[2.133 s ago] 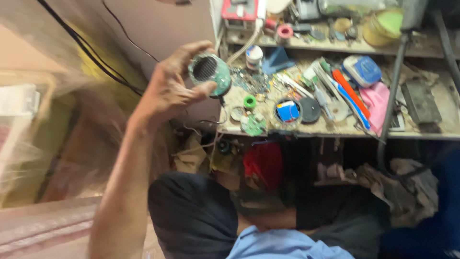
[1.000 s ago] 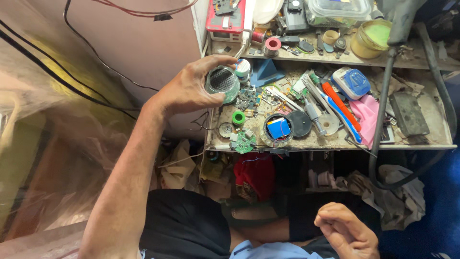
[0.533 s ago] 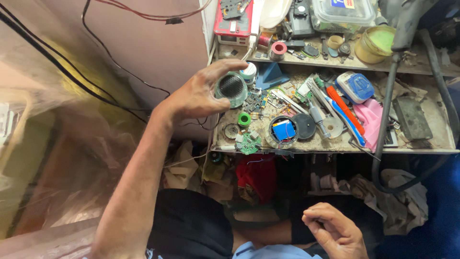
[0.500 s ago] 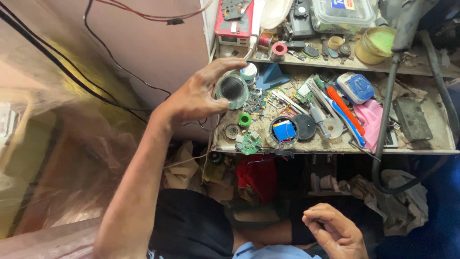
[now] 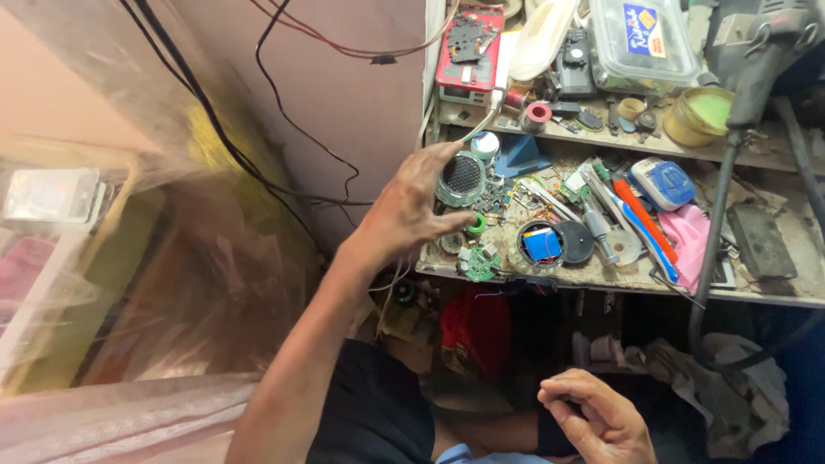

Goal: The person handles a small cylindrical electronic device, unplugs a power cord from a wall socket, and then uses a screwdriver to remove screws from the device's base. The person manipulates the device and its components on a cluttered workbench.

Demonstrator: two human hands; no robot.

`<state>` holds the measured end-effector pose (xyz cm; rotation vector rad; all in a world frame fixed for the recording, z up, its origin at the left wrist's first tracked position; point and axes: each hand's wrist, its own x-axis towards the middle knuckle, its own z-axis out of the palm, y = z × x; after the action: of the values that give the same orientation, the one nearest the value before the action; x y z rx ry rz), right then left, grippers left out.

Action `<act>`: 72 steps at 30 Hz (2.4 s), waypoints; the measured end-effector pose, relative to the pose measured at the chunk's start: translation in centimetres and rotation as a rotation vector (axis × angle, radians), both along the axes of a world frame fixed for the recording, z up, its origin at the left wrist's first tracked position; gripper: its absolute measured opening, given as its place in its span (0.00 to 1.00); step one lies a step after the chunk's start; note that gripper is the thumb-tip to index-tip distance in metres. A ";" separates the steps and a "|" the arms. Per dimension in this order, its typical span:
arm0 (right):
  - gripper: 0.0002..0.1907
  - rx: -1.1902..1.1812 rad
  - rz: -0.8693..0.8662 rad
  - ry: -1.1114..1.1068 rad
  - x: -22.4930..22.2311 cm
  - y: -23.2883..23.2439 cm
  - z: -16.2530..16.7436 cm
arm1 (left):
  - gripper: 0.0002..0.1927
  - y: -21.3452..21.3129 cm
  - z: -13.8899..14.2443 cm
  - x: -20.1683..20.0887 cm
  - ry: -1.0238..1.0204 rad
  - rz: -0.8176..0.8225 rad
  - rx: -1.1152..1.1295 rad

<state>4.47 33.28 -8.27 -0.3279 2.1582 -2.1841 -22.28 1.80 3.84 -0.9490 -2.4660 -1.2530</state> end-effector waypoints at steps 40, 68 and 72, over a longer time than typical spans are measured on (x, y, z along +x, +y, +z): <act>0.14 0.084 -0.186 -0.182 1.5 1.5 0.4 | 0.41 -0.1 2.9 -3.6 -0.516 -0.209 0.144; 0.15 0.084 -0.112 -0.191 0.6 0.8 1.2 | 0.29 -3.8 3.5 2.2 -0.046 0.014 0.142; 0.14 0.116 -0.132 -0.220 0.7 1.0 0.7 | 0.24 -5.3 2.1 6.7 -0.122 0.135 0.321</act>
<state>5.20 34.26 -7.57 0.0604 2.2265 -2.0334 -15.54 -3.52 5.97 -0.6301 -2.2717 -1.6356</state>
